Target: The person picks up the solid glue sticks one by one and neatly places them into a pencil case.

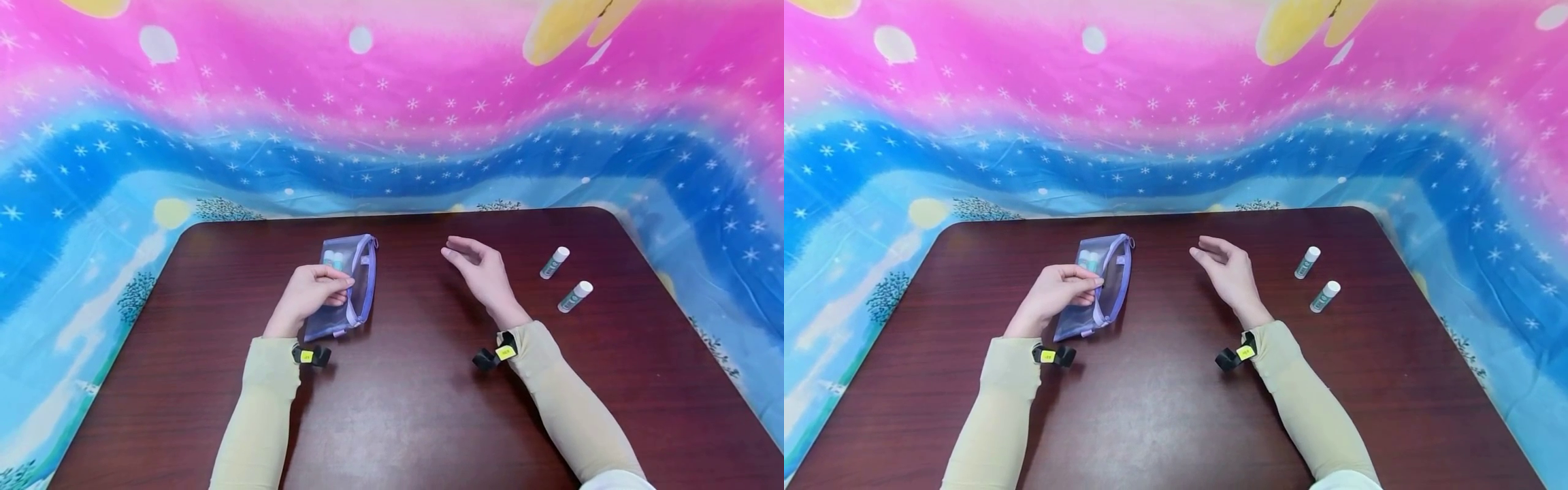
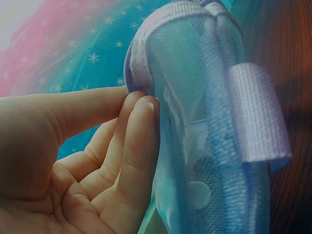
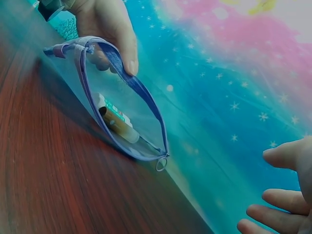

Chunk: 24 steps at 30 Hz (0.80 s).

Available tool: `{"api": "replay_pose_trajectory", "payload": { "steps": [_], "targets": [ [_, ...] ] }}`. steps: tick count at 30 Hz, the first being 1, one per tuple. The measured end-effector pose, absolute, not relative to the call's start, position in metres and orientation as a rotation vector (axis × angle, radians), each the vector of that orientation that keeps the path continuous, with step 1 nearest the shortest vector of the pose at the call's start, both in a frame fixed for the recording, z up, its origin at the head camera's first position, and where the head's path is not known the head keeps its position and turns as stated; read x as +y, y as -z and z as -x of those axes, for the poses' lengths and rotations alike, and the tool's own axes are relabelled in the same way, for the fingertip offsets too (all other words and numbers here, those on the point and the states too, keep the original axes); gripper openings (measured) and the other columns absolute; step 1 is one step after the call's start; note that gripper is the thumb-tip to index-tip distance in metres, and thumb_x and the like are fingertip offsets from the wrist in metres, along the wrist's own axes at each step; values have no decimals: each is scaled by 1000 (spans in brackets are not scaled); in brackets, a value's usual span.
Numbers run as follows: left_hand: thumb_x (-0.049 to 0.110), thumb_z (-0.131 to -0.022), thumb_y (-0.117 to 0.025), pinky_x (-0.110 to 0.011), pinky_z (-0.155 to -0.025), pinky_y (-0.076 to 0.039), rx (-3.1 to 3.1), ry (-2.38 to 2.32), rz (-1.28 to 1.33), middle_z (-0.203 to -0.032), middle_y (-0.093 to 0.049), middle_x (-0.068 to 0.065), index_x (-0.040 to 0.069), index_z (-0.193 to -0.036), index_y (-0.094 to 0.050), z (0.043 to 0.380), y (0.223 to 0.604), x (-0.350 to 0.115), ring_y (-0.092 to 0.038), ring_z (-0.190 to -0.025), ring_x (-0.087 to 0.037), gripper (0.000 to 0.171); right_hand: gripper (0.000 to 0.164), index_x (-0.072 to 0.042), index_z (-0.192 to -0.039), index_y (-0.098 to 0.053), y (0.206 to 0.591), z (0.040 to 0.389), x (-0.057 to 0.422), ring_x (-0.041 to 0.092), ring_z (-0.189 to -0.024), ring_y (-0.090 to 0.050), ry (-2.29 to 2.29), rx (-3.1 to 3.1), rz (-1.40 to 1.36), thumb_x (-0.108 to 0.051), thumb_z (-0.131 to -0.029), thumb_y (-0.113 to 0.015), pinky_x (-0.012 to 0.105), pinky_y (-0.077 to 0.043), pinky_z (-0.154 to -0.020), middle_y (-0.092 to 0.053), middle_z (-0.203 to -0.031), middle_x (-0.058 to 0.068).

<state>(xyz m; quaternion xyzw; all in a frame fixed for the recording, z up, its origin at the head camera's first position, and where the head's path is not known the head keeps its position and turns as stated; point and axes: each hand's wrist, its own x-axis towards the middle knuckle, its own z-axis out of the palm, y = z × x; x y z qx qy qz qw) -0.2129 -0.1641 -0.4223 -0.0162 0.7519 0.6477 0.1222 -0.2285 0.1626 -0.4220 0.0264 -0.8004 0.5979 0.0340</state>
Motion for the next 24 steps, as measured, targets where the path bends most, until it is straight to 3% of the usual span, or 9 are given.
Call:
{"api": "replay_pose_trajectory", "payload": {
  "steps": [18,24],
  "targets": [
    [6,-91,-78,-30,-68,-62,2200,-1897,34,-85,-74,-13,-10,-107,-72,210,419,-163,-69,-66,-15,24,53,-15,-137,-66,426,218,182,17,-118,-63,-1737,-2524,-61,-45,-94,-74,36,-49,-100,-66,-133,3],
    [7,-91,-77,-30,-69,-62,2200,-1896,33,-86,-75,-13,-10,-108,-72,210,418,-164,-69,-67,-15,24,53,-14,-138,-64,426,215,187,20,-120,-63,-1748,-2528,-76,-43,-95,-73,42,-47,-105,-64,-135,10]
  ]
}}
